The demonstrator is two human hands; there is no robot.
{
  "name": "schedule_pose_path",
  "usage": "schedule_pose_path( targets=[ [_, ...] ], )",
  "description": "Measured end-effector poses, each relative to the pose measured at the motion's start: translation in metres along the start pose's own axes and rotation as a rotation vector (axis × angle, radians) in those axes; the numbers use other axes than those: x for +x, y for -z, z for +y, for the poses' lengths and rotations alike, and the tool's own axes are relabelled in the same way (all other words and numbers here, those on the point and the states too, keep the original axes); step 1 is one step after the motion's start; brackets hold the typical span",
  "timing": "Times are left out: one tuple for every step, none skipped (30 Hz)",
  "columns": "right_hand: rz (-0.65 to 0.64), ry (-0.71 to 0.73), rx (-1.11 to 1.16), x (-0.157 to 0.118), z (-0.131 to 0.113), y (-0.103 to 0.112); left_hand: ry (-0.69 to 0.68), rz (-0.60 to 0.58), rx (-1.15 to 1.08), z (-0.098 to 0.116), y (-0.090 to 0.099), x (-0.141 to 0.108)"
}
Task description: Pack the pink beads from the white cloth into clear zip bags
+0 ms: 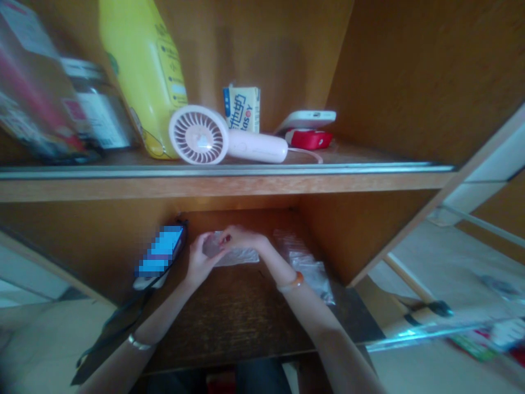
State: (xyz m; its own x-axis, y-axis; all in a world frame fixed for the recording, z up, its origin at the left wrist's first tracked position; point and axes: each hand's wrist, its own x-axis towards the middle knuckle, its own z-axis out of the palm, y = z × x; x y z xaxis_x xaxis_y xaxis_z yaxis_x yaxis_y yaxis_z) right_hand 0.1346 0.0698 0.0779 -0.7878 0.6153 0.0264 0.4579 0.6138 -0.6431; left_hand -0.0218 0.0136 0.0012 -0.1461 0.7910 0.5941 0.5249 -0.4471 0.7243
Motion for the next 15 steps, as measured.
schedule_pose_path(
  targets=[
    [0.012, -0.008, 0.005, 0.000, 0.003, 0.001, 0.019, 0.003, -0.061, 0.000, 0.000, 0.000],
    [0.027, -0.016, 0.021, 0.000, 0.006, 0.002, 0.034, 0.003, -0.119, 0.000, 0.000, 0.001],
    [0.038, -0.022, 0.051, 0.000, 0.010, 0.004, 0.050, -0.001, -0.174, -0.001, 0.000, 0.001],
    [0.039, -0.027, 0.094, -0.001, 0.013, 0.006, 0.071, -0.012, -0.228, -0.002, -0.001, 0.001],
    [0.030, -0.031, 0.145, -0.002, 0.015, 0.009, 0.098, -0.024, -0.273, -0.003, -0.001, 0.002],
    [0.011, -0.038, 0.202, -0.002, 0.018, 0.011, 0.134, -0.031, -0.313, -0.004, -0.001, 0.003],
    [-0.011, -0.050, 0.263, -0.003, 0.020, 0.013, 0.182, -0.038, -0.361, -0.006, -0.002, 0.003],
    [-0.035, -0.067, 0.326, -0.004, 0.022, 0.015, 0.234, -0.043, -0.409, -0.007, -0.002, 0.004],
    [-0.057, -0.086, 0.390, -0.005, 0.024, 0.017, 0.280, -0.047, -0.448, -0.009, -0.003, 0.004],
    [-0.077, -0.101, 0.445, -0.005, 0.026, 0.018, 0.314, -0.048, -0.473, -0.010, -0.004, 0.004],
    [-0.090, -0.110, 0.488, -0.006, 0.028, 0.018, 0.340, -0.051, -0.493, -0.012, -0.005, 0.005],
    [-0.095, -0.116, 0.515, -0.006, 0.030, 0.019, 0.356, -0.058, -0.508, -0.013, -0.006, 0.005],
    [-0.091, -0.121, 0.525, -0.006, 0.032, 0.018, 0.366, -0.065, -0.516, -0.014, -0.006, 0.005],
    [-0.079, -0.125, 0.521, -0.006, 0.033, 0.018, 0.372, -0.072, -0.517, -0.015, -0.007, 0.005],
    [-0.064, -0.132, 0.510, -0.005, 0.034, 0.017, 0.378, -0.077, -0.518, -0.015, -0.007, 0.005]
  ],
)
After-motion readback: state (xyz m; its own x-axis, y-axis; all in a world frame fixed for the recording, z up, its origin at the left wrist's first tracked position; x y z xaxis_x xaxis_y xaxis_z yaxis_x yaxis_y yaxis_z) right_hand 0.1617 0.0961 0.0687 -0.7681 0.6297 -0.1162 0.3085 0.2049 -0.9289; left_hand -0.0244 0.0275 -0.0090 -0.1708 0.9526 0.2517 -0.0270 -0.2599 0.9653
